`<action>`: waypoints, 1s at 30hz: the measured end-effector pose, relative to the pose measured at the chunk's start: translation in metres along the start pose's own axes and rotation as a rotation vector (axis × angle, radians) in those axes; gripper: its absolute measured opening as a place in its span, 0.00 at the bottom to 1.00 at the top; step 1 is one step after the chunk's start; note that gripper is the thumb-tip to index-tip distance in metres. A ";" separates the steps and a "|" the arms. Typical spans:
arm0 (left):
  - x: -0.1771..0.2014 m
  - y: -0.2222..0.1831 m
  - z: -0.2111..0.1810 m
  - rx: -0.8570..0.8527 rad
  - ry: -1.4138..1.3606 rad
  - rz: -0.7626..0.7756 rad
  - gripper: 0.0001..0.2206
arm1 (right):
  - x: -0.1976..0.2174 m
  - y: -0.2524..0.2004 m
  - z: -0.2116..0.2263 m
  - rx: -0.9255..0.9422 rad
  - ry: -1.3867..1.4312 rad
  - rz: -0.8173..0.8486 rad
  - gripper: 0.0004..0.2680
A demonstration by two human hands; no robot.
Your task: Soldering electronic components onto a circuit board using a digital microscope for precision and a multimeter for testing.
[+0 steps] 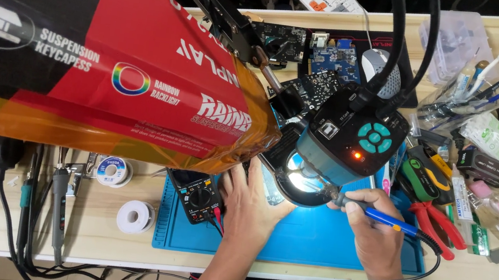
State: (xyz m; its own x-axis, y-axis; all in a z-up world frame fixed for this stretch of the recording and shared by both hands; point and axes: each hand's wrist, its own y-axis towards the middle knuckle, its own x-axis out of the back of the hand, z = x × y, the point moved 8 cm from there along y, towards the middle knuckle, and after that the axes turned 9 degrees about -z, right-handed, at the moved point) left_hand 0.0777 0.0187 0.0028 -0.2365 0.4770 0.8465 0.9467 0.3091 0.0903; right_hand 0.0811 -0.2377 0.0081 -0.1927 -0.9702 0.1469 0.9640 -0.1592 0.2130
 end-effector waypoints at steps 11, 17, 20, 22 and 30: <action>0.001 0.000 -0.001 0.003 -0.006 0.003 0.60 | -0.002 0.000 0.012 -0.005 0.007 -0.005 0.05; 0.002 0.001 -0.001 -0.014 -0.020 -0.026 0.61 | -0.001 0.000 0.008 -0.031 0.019 -0.015 0.05; 0.000 0.001 -0.001 -0.023 -0.010 -0.038 0.61 | 0.000 0.000 0.007 -0.030 0.037 -0.021 0.05; -0.001 0.001 0.000 -0.023 -0.003 -0.038 0.61 | 0.001 0.000 0.005 -0.029 0.053 -0.027 0.05; -0.002 0.001 0.000 -0.006 0.010 -0.019 0.61 | 0.003 -0.001 -0.002 -0.097 0.051 -0.021 0.05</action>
State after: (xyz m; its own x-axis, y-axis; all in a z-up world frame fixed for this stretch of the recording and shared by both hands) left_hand 0.0788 0.0177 0.0017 -0.2519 0.4633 0.8496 0.9435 0.3128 0.1092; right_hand 0.0803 -0.2404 0.0062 -0.2059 -0.9741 0.0939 0.9736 -0.1942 0.1203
